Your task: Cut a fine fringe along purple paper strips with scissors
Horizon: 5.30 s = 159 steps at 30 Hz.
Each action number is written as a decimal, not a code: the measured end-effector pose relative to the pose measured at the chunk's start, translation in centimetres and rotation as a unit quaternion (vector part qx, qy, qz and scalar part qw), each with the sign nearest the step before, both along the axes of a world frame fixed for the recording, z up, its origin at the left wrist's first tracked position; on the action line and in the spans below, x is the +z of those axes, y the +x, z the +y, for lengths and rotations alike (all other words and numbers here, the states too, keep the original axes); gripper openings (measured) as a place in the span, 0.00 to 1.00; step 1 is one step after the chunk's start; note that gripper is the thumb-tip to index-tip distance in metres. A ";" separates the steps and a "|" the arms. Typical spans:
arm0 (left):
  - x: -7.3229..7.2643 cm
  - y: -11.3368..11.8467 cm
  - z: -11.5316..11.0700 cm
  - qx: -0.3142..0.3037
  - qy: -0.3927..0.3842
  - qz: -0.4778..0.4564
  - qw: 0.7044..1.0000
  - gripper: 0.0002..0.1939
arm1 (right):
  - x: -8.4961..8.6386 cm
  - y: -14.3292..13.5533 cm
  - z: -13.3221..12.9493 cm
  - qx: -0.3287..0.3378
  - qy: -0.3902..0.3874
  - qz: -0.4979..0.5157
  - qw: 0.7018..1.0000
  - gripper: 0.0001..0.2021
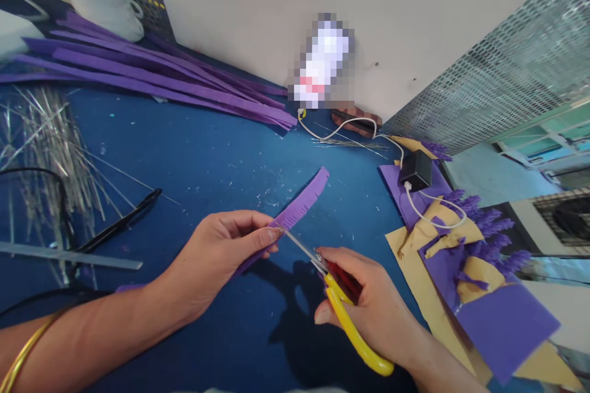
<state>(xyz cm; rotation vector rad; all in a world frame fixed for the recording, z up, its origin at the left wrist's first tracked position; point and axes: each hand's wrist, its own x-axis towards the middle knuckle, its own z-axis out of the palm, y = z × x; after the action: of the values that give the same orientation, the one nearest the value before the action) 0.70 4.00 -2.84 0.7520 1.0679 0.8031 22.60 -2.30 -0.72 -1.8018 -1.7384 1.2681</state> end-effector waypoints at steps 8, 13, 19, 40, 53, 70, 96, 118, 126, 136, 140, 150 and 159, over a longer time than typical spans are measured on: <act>0.0 0.1 -0.1 -0.002 -0.006 -0.003 1.000 0.07 | 0.0 -0.2 -0.2 0.004 0.032 -0.040 0.999 0.23; 0.2 0.2 0.0 -0.001 0.003 0.003 1.000 0.06 | -0.3 -0.2 -0.2 0.007 0.054 -0.041 0.998 0.22; 0.1 0.0 0.0 -0.006 0.003 0.012 1.000 0.07 | -0.3 -0.3 -0.3 0.003 0.057 -0.043 0.997 0.20; 0.5 0.2 0.0 -0.026 0.001 0.016 1.000 0.07 | -0.3 -0.3 -0.2 0.007 0.064 -0.049 0.997 0.22; 0.4 0.0 0.0 -0.025 -0.020 -0.001 0.999 0.09 | 0.3 -0.5 0.4 -0.015 -0.071 0.127 0.989 0.20; 0.5 0.0 0.0 -0.027 -0.017 -0.004 0.999 0.11 | 0.0 -0.3 0.4 -0.026 -0.108 0.189 0.976 0.19; -0.4 0.1 0.1 0.011 -0.018 -0.002 1.000 0.13 | 0.0 -0.6 0.6 -0.039 -0.018 0.018 0.999 0.21; 0.0 -0.1 0.1 0.017 -0.032 -0.016 0.999 0.10 | 0.2 -0.3 0.1 -0.011 -0.003 -0.022 1.000 0.25; 0.2 0.0 0.2 0.008 -0.020 -0.016 1.000 0.08 | -0.1 -0.3 0.2 -0.008 0.009 -0.037 0.999 0.25; -0.2 0.0 -0.1 0.004 0.002 -0.025 1.000 0.06 | -0.3 -0.6 -0.1 -0.010 0.021 -0.037 0.999 0.25; -0.1 0.0 -0.1 0.003 -0.002 -0.030 1.000 0.06 | -0.3 -0.5 -0.1 -0.006 0.031 -0.045 0.999 0.24; 0.2 0.1 -0.1 0.005 0.001 -0.014 1.000 0.05 | -1.0 -0.5 -0.5 -0.008 0.026 -0.024 0.999 0.24; 0.1 0.1 -0.1 0.013 -0.008 -0.012 1.000 0.06 | -0.8 -0.6 -0.1 0.012 0.055 -0.043 0.997 0.22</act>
<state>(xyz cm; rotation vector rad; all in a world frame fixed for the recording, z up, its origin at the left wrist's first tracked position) 0.76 3.87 -2.76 0.7151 1.0624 0.8236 22.00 -2.38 -1.47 -1.8028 -1.8434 1.0959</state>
